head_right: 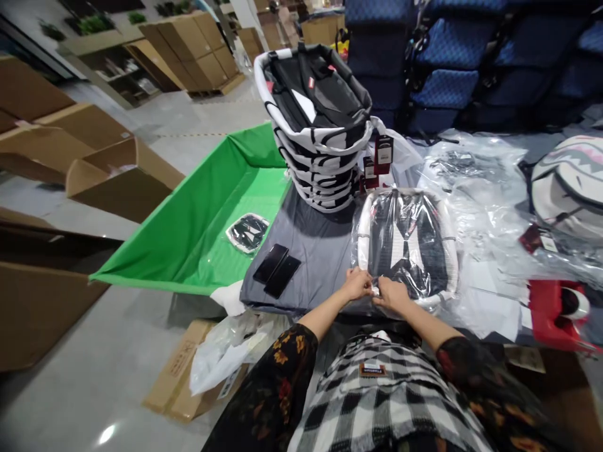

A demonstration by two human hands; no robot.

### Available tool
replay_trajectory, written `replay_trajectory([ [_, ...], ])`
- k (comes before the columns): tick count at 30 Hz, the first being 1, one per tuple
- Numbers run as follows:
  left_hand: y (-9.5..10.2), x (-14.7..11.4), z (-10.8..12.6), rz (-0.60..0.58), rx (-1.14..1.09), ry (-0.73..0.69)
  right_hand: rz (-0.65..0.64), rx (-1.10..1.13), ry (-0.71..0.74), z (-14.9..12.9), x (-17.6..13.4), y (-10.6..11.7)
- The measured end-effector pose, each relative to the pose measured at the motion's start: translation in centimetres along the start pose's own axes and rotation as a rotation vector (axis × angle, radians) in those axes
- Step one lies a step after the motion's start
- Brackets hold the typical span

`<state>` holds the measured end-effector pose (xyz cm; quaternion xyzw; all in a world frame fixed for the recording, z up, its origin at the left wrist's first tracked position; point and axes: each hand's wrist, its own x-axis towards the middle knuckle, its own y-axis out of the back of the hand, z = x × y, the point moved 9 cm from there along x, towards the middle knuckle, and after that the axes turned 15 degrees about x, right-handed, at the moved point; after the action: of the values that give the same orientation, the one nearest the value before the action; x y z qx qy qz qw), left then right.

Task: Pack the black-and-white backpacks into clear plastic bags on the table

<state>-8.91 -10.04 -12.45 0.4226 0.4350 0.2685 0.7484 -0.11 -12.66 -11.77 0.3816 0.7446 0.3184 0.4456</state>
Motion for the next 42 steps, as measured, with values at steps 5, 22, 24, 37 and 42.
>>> replay_trajectory([
  [5, 0.2, 0.0, 0.2, 0.005, 0.068, -0.028, 0.005, 0.077, -0.052, -0.5, 1.8, -0.5],
  [22, 1.0, -0.6, 3.1, 0.088, 0.312, -0.288, 0.283, 0.07, 0.019, 13.3, -13.8, -1.9],
  [24, 0.9, -0.3, 2.6, 0.064, 0.314, -0.258, 0.211, 0.054, -0.01, 12.9, -13.0, -3.3],
  [37, 0.8, -0.6, 2.1, 0.047, 0.169, -0.136, 0.174, 0.353, 0.055, 12.3, -12.5, -2.2],
  [42, 2.5, -0.4, -5.8, 0.267, -0.404, 0.443, 0.582, 0.662, -0.231, 19.9, -17.8, 2.1],
])
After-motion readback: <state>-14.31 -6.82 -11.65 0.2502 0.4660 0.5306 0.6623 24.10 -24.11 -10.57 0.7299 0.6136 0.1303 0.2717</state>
